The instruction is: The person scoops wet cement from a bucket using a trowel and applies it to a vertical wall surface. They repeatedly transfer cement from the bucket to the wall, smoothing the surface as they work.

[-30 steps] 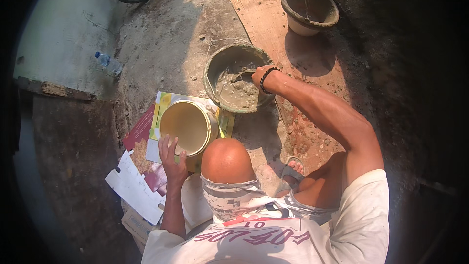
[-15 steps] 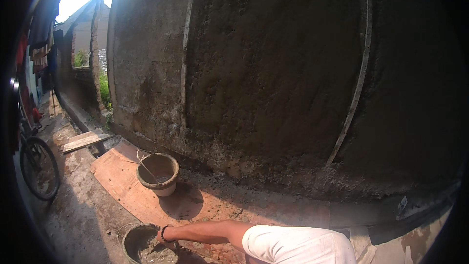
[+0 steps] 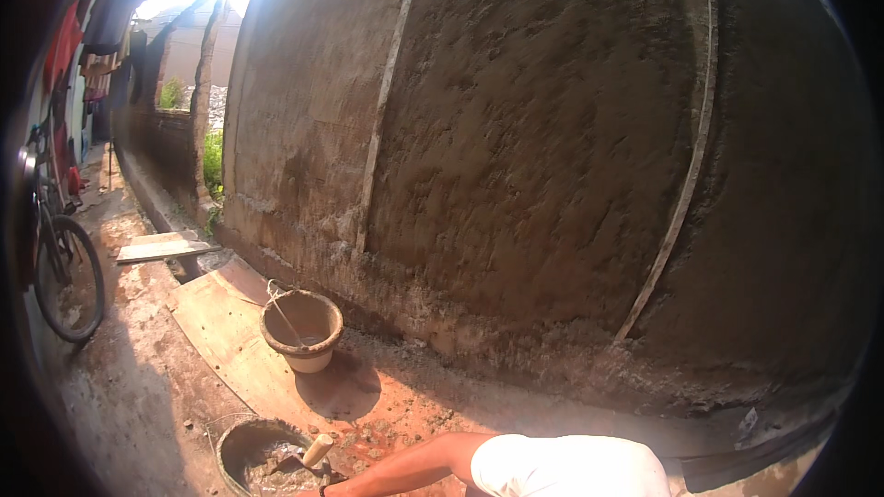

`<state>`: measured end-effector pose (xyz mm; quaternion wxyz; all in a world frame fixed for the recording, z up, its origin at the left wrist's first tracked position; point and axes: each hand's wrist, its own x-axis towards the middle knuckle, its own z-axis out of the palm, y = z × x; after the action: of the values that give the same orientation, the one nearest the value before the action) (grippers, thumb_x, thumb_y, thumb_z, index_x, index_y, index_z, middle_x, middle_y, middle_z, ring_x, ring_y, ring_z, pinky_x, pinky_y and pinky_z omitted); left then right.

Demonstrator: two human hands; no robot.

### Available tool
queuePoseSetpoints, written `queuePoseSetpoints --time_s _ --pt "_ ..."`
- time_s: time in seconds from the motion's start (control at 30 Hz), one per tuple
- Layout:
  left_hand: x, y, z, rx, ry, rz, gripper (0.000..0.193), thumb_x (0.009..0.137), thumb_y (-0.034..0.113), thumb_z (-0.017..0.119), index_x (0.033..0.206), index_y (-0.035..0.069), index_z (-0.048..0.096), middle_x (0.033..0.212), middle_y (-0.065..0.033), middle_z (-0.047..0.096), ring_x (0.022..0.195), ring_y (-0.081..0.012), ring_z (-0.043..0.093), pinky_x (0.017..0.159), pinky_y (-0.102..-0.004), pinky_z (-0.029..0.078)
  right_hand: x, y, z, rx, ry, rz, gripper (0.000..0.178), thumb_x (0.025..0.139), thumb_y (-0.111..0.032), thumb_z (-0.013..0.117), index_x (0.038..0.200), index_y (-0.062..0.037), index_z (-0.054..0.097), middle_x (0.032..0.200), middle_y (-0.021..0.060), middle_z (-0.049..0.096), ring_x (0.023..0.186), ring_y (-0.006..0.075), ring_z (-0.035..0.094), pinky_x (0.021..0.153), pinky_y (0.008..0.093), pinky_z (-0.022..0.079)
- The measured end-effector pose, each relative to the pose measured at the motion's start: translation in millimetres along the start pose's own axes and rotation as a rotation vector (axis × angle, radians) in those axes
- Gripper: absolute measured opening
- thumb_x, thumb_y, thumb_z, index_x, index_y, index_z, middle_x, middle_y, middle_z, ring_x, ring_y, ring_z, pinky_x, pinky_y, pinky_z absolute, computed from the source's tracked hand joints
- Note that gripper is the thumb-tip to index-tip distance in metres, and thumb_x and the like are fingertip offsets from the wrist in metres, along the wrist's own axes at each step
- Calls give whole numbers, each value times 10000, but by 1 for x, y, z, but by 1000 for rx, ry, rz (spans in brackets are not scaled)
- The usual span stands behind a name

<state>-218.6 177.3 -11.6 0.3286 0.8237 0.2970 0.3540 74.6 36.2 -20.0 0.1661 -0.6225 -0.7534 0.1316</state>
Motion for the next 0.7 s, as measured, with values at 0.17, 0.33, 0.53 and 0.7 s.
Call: queuePoseSetpoints --time_s 0.17,0.33,0.53,0.7 --pt "12 -40 1 -288 107 -176 447 864 331 613 1176 11 611 1137 -227 608 1101 -384 548 955 -525 401 2 -5 23 80 -21 -27 325 788 -165 613 1081 -58 518 1179 201 484 1019 347 544 830 450 487" --pt "6 -101 9 -1195 -91 -194 483 809 116 559 1269 -21 505 1294 -237 519 1223 -406 496 993 -497 439 13 -42 25 67 113 -190 433 768 -120 624 1172 -73 476 1356 216 374 1025 381 541 832 447 509" --pt "18 -13 -8 -753 133 -671 528 816 47 492 1329 -69 449 1202 -159 586 1065 -230 593 950 -320 461 25 -66 -16 67 40 -51 355 831 -136 601 1180 -124 534 1351 149 462 1028 322 558 791 405 548" --pt "9 -22 -11 -907 125 -728 619 722 -8 482 1338 -54 440 1225 -155 569 1097 -219 581 970 -323 458 30 -71 3 36 -74 -126 286 808 -199 664 1077 -148 583 1176 93 518 968 308 532 782 402 512"
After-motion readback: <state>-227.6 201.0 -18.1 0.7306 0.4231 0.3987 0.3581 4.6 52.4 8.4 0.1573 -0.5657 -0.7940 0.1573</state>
